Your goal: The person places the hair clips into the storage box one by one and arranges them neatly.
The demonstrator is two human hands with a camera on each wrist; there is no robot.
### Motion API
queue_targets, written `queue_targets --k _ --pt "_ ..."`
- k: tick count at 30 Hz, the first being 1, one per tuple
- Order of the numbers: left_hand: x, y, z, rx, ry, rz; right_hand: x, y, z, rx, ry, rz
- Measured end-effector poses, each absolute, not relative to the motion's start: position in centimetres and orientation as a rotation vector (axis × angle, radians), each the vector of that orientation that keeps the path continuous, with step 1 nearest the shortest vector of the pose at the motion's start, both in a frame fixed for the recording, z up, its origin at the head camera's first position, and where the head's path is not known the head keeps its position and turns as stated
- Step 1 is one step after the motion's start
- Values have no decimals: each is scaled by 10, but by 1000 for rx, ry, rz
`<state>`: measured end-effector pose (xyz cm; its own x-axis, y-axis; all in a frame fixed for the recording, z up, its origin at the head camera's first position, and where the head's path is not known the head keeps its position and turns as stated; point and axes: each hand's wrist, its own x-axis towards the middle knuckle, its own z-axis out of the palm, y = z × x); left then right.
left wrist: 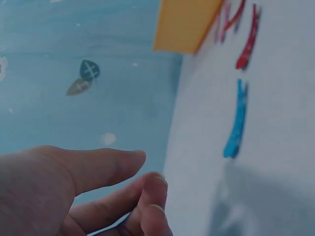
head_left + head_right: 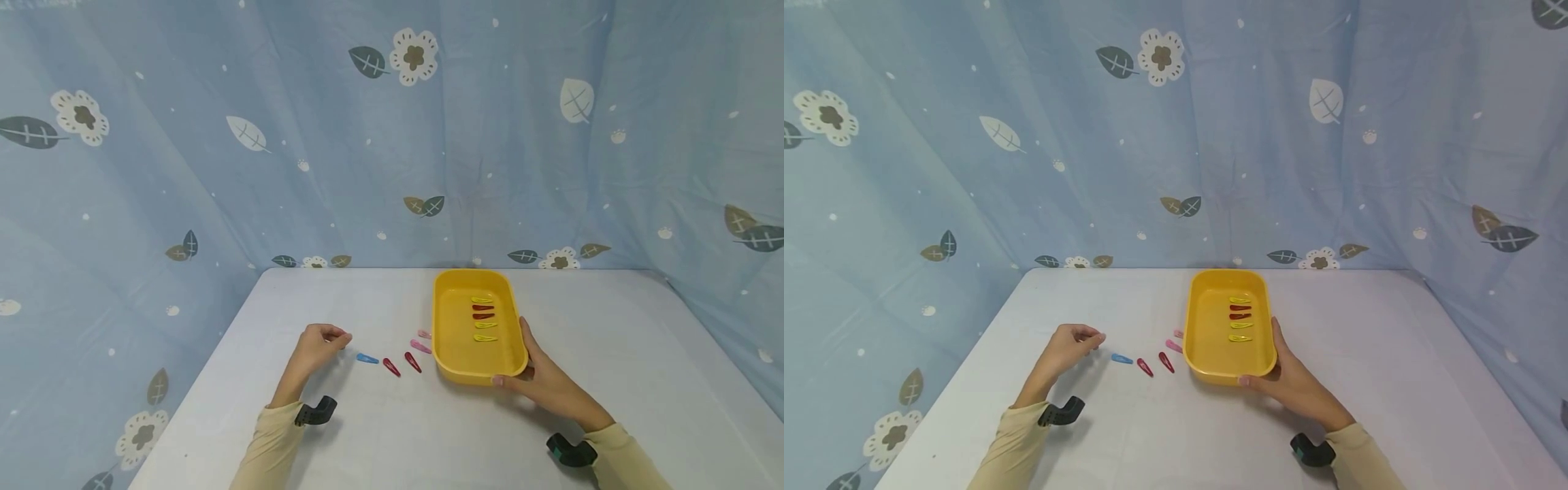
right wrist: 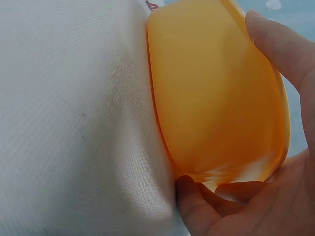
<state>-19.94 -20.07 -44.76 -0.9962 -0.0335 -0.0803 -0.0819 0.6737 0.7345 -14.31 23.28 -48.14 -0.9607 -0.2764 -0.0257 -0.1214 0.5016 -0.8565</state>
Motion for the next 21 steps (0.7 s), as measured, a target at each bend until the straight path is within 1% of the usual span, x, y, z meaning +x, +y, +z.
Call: queue_targets --k 21 --pt "-194 -195 -468 -77 2782 1102 -144 232 -481 -323 2586 -1434"
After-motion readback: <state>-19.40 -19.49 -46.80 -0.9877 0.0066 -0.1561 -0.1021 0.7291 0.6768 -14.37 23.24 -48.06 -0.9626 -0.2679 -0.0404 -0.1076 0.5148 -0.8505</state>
